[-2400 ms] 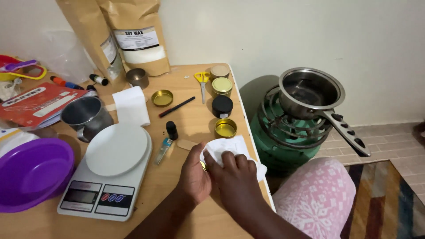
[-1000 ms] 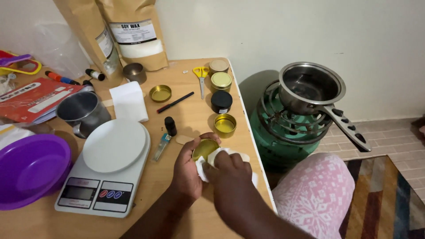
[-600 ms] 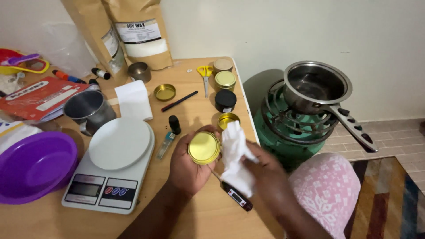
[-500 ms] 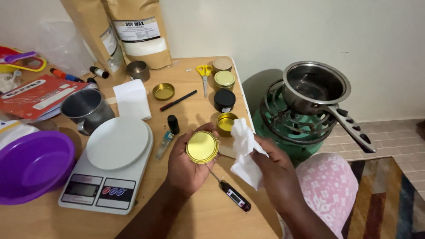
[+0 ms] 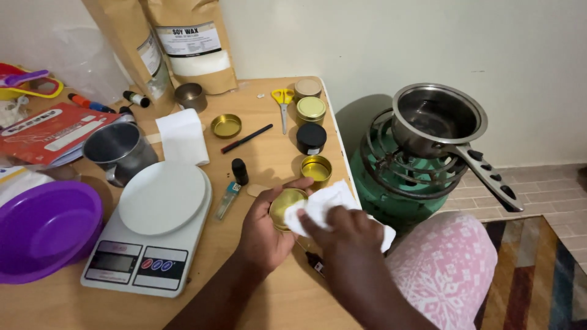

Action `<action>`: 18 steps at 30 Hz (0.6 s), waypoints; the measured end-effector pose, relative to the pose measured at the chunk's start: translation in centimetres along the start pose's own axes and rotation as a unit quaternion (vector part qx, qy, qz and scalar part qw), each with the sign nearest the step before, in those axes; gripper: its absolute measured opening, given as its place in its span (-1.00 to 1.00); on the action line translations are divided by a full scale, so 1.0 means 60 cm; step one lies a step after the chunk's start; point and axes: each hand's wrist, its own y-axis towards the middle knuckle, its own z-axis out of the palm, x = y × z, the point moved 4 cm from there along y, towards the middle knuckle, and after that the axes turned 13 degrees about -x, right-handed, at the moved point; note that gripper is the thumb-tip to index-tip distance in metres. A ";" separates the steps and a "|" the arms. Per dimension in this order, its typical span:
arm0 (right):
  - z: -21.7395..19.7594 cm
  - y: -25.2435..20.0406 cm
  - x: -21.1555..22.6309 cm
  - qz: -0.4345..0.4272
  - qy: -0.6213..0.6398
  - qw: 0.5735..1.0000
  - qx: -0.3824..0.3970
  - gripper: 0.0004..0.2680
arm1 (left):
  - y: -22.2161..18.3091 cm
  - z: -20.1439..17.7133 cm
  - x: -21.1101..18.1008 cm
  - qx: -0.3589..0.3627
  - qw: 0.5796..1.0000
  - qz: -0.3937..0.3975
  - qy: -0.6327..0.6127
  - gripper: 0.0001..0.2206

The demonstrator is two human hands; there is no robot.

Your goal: Closing lids on small metal tins, wiping them with a cloth, and checking the temperature of a liquid in a pot.

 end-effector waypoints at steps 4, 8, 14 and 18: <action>-0.019 -0.002 -0.044 0.135 0.425 0.879 -0.167 -0.64 | 0.002 -0.004 -0.010 0.006 1.000 0.007 -0.022 -0.55; 0.027 0.002 -0.032 0.327 0.547 0.769 -0.049 -0.80 | -0.003 -0.009 -0.009 -0.026 0.998 0.051 -0.014 -0.63; 0.002 0.004 -0.010 0.173 0.365 0.899 -0.171 -0.88 | -0.014 0.001 0.008 -0.187 0.972 0.078 0.122 -0.70; 0.025 -0.005 0.006 -0.059 0.218 0.957 -0.181 -0.67 | -0.039 0.048 0.007 -0.184 0.982 -0.048 -0.003 -0.34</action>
